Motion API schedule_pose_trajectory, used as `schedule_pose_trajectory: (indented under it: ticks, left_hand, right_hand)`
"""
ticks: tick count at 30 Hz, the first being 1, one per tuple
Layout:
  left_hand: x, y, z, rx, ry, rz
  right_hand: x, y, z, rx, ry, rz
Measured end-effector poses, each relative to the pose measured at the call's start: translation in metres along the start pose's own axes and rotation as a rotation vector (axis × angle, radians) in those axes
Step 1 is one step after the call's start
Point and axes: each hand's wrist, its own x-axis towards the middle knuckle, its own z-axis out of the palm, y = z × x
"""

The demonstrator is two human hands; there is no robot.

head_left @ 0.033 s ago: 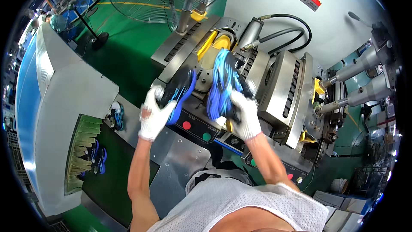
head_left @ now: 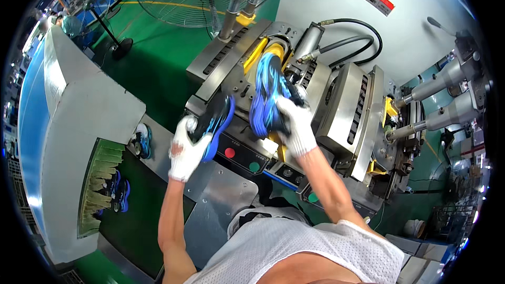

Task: The person repeatedly picks up blue and black sneakers from a green table and places them into a metal shoe assembly machine. They operate the machine's controls to process the shoes, then remove them and return them to the table. The cycle of picking, inserting, processing, and removing is repeated continuously throughout the clip.

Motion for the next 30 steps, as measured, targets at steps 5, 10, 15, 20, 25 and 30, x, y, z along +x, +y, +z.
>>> schedule_pose_trajectory:
  ticks: [5,10,15,20,25,30]
  left_hand:
    - [-0.121,-0.09,-0.029,0.077,-0.004,-0.36]
    - [-0.224,-0.166,-0.019,0.235,0.03,-0.563]
    - [-0.291,-0.197,0.005,0.23,0.097,-0.679]
    - [-0.322,-0.224,0.048,0.189,0.176,-0.601]
    - [-0.303,-0.209,0.045,0.276,0.149,-0.689]
    - [-0.329,-0.208,0.049,0.372,0.21,-0.715]
  right_hand:
    - [0.201,0.016,0.016,-0.039,0.061,0.055]
    - [0.351,0.014,-0.038,-0.898,0.301,-0.077]
    - [0.398,0.011,-0.014,-2.214,0.167,-0.36]
    - [0.388,0.017,-0.051,-1.569,0.54,-0.382]
    - [0.391,0.035,-0.05,-1.336,0.547,-0.293]
    - [0.352,0.096,0.025,-1.226,0.791,-0.219]
